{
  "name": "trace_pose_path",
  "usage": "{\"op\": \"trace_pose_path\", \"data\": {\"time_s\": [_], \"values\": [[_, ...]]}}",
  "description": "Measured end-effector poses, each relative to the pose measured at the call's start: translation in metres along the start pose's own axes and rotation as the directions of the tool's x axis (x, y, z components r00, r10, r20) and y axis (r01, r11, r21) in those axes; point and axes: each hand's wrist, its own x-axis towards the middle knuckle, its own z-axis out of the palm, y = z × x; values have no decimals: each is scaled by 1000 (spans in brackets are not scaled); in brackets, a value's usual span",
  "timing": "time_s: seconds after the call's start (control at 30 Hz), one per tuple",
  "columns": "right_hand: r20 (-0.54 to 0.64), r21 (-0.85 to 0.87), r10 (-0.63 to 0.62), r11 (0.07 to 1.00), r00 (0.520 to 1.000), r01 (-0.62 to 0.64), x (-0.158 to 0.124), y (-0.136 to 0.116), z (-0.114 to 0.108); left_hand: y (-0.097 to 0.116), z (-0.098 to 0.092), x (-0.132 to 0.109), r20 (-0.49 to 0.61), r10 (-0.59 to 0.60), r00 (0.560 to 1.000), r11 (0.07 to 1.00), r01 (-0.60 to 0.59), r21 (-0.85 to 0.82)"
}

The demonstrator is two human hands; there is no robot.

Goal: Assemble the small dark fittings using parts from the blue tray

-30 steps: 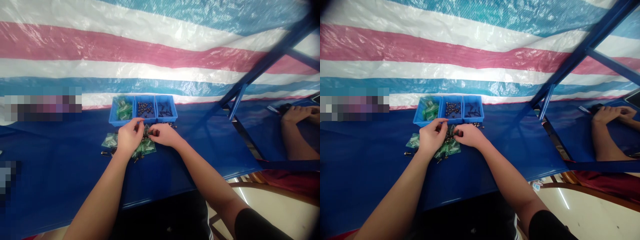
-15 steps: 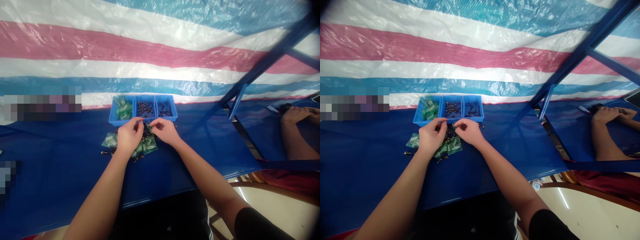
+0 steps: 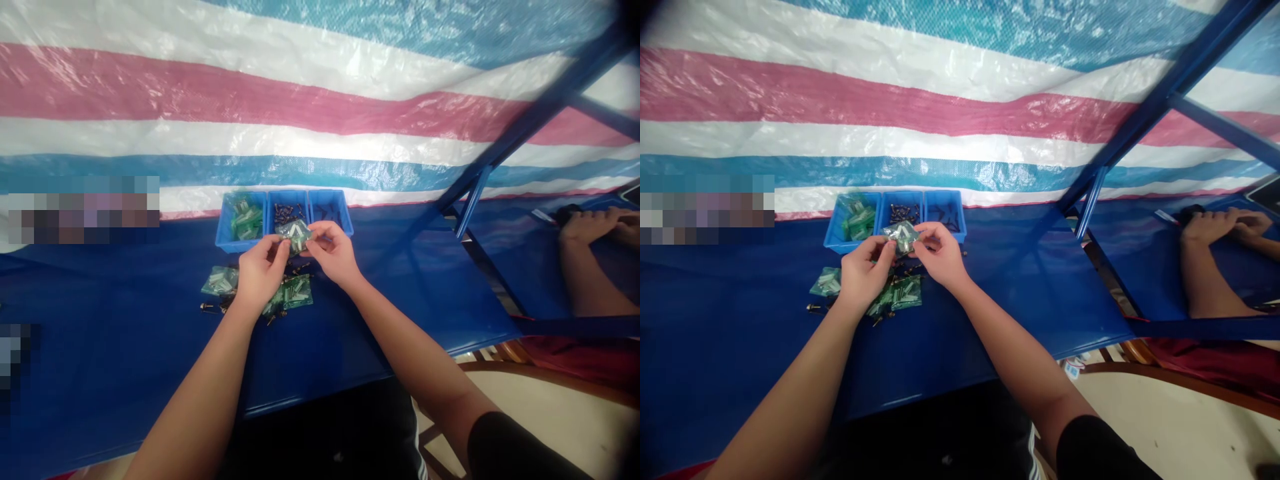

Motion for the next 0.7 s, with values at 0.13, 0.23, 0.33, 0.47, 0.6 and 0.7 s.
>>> {"op": "trace_pose_path", "data": {"time_s": [0.13, 0.23, 0.33, 0.47, 0.6, 0.7], "values": [[-2, -16, 75, 997, 997, -75, 0, -1, -2, 1, -1, 0, -20, 18, 1000, 999, -18, 40], [0, -36, 98, 995, 995, -98, 1, -1, -4, 1, -2, 1, -19, 24, 1000, 998, -23, 50], [18, -59, 125, 991, 992, -123, 2, 1, -5, 2, -3, 1, -9, 18, 1000, 998, -17, 57], [1, -71, 149, 986, 989, -149, 2, 5, -5, 4, -3, 1, -27, 2, 1000, 998, 0, 56], [1, -71, 161, 984, 987, -161, 2, 5, -5, 3, -3, 1, -47, -2, 999, 998, 4, 61], [-7, -81, 182, 980, 983, -182, 2, 3, -5, 2, -3, 1, -65, 2, 998, 998, 2, 61]]}}
